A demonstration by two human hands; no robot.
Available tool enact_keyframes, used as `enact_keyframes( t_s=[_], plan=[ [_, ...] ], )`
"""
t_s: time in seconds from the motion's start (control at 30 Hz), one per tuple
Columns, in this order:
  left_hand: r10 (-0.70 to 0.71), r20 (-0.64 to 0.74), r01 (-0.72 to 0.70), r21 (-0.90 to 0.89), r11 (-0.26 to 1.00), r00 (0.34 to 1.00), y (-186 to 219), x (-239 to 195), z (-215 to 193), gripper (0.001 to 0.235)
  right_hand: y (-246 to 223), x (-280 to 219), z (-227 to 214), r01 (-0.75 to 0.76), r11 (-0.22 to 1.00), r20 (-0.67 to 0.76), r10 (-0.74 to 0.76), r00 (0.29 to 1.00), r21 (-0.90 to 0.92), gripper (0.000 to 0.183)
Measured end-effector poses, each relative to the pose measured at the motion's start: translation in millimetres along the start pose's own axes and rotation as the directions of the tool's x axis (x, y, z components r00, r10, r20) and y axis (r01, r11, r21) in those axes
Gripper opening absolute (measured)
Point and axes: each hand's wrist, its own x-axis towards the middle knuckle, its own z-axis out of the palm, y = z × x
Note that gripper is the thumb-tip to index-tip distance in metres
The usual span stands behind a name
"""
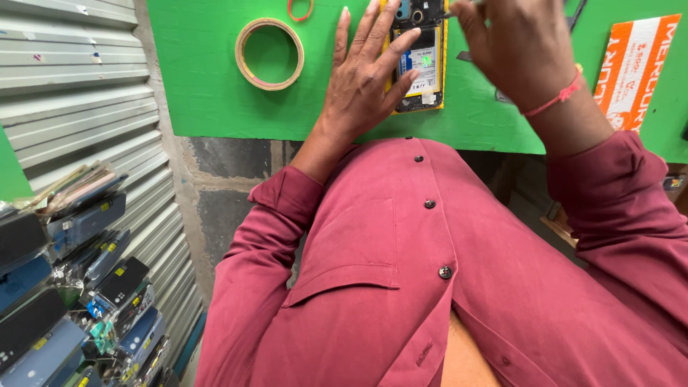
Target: The person uses a screwdriver to remove screws from the back of a disassembled smartphone, then lifts the back cover to expose the battery and internal components. The person continues to unscrew and adjust parts inside the phone while holding it in both hands.
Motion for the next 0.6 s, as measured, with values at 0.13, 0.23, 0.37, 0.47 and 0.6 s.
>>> enact_keyframes(
  t_s=[0.13, 0.23, 0.37, 0.47, 0.6],
  plan=[
    [-0.024, -0.058, 0.022, -0.024, 0.999, 0.998, -2.5, 7.8, 3.7, 0.044, -1.1, -1.9, 0.0, 0.020, 0.999, -0.044, -0.019, 0.999, 0.025, 0.021],
    [-0.027, -0.069, 0.025, -0.028, 0.999, 0.997, -2.6, 15.0, 4.4, 0.043, 3.0, -7.0, 3.1, 0.049, 0.983, -0.071, -0.037, 0.997, 0.175, 0.017],
    [-0.028, -0.092, 0.025, -0.034, 0.999, 0.995, -2.4, 22.1, 2.8, 0.041, 9.8, -18.7, 1.7, 0.026, 0.859, -0.085, 0.020, 0.996, 0.511, 0.007],
    [-0.027, -0.118, 0.021, -0.052, 0.998, 0.993, -3.0, 29.4, 0.3, 0.039, 10.6, -23.0, -2.4, 0.013, 0.818, -0.109, 0.060, 0.992, 0.575, 0.009],
    [0.028, -0.182, -0.042, -0.072, 0.996, 0.983, -1.8, 34.8, -0.6, 0.025, 4.9, -24.1, 1.3, 0.044, 0.751, -0.138, 0.063, 0.988, 0.659, 0.012]
  ],
)
